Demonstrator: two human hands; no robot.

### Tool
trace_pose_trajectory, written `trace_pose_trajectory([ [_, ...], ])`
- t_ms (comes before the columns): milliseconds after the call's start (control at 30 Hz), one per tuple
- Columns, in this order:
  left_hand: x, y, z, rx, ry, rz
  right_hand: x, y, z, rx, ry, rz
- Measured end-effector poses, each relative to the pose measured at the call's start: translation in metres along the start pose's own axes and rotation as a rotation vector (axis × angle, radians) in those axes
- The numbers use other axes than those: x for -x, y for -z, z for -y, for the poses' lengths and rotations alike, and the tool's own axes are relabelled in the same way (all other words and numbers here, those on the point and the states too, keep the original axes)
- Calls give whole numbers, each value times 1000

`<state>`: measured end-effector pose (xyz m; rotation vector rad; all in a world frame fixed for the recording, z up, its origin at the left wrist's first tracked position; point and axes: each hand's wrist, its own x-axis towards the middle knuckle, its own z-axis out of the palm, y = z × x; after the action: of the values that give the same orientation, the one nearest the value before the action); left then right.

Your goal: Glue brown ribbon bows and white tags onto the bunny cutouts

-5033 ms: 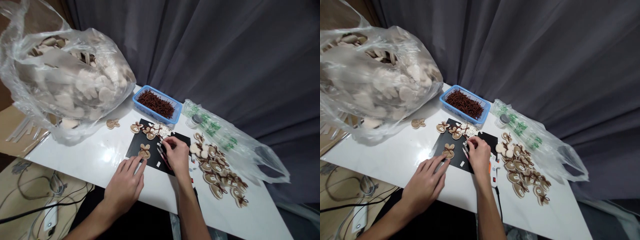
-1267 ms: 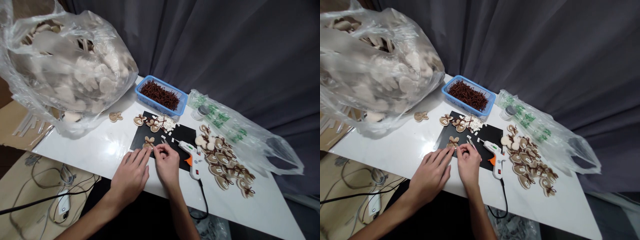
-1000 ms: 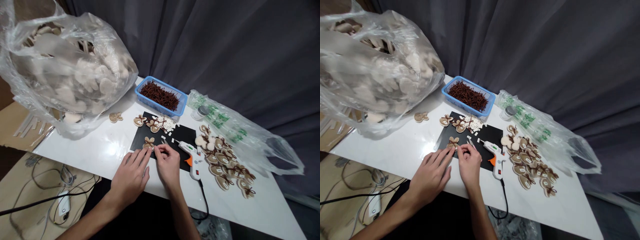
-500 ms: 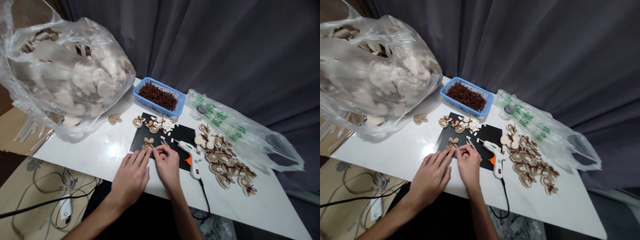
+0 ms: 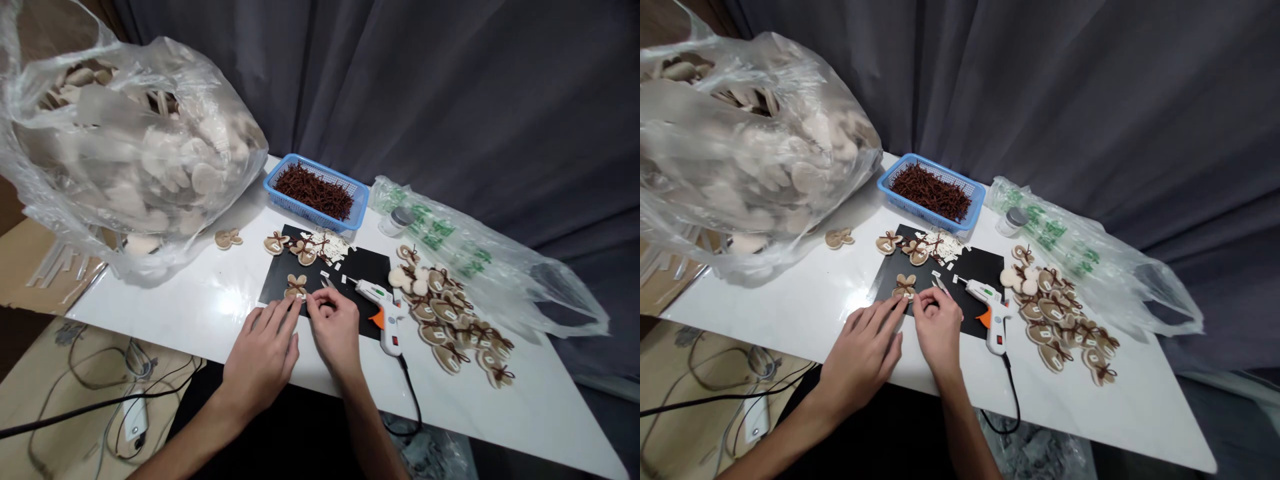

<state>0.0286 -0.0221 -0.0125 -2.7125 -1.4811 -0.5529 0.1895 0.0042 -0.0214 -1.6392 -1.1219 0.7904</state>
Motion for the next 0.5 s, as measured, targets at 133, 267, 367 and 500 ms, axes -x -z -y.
trace_pose_trajectory([
  [133,0,0,1,-5,-10,-3,-1,0,-1,-1,-6,-12],
  [267,-1,0,1,-9,-13,-6,-1,-1,-3,-12,-14,-8],
  [367,-1,0,1,-5,-7,5,0,-1,-4,-16,-1,13],
  [500,-1,1,0,-1,-11,4,0,0,-5,-10,8,26],
])
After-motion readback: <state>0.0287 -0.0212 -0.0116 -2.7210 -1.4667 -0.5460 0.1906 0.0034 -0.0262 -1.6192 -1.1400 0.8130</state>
